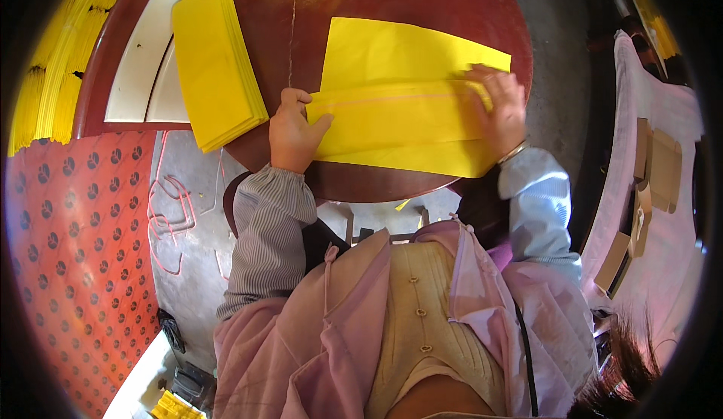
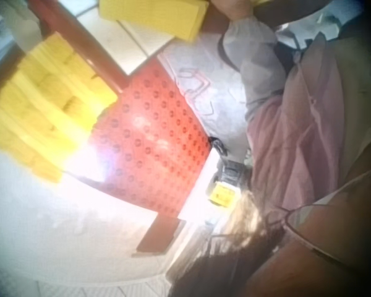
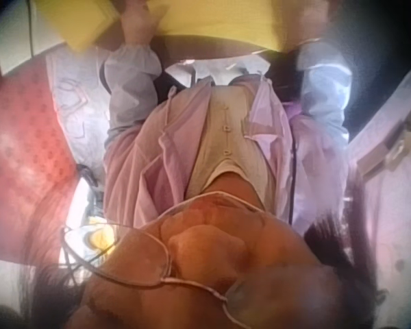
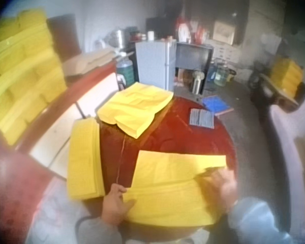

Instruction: The person folds multiple yellow paper sheets in half, aligns edges, and stacks them on a table. They then tie a bundle of folded papers with a white string and place it with other completed bundles.

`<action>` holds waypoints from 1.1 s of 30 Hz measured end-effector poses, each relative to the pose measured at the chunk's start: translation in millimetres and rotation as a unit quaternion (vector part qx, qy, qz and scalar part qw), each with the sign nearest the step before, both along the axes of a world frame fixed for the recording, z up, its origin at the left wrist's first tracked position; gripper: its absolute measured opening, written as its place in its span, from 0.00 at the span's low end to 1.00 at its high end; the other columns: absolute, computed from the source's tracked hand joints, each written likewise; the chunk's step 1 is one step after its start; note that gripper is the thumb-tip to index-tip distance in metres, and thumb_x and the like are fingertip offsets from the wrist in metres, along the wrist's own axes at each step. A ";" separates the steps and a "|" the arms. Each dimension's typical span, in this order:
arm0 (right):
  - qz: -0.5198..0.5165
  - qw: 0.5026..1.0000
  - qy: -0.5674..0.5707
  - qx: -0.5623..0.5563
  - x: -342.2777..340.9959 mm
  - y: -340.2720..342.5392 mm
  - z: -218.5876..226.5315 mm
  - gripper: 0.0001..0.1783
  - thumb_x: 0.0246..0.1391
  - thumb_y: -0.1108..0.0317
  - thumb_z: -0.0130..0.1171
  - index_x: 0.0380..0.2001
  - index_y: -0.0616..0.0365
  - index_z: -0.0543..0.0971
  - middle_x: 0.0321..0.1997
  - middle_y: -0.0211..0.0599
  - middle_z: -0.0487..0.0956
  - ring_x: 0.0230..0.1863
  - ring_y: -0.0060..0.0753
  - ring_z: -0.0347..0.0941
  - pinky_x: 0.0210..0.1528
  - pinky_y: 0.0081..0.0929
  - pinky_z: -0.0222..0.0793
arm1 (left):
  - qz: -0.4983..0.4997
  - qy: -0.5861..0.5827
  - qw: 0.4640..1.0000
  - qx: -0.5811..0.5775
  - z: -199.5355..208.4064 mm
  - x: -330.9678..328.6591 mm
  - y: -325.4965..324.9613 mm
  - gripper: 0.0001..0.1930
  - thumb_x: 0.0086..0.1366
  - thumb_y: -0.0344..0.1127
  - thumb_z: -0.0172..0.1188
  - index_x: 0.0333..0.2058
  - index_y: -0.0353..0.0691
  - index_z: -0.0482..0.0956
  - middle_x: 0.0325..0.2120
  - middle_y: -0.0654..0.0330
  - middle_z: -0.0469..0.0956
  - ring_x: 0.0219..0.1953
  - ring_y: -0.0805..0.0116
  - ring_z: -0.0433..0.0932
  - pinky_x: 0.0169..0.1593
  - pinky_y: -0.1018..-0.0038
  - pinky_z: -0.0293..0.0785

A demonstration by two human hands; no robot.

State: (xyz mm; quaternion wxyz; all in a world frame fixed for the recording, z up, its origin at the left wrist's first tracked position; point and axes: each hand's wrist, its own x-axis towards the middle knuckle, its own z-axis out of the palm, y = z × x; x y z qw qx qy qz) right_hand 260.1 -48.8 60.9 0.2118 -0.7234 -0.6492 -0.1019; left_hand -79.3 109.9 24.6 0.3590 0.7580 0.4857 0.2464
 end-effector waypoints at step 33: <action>-0.112 0.979 -0.005 -0.173 -9.8 -49.2 -44.5 0.38 0.73 0.52 0.51 0.80 0.48 0.57 0.85 0.39 0.54 0.86 0.38 0.44 0.84 0.61 0.29 | -0.088 0.190 0.957 0.203 -3.0 51.2 -70.2 0.42 0.68 0.51 0.65 0.76 0.42 0.60 0.77 0.44 0.54 0.80 0.45 0.49 0.79 0.46 0.40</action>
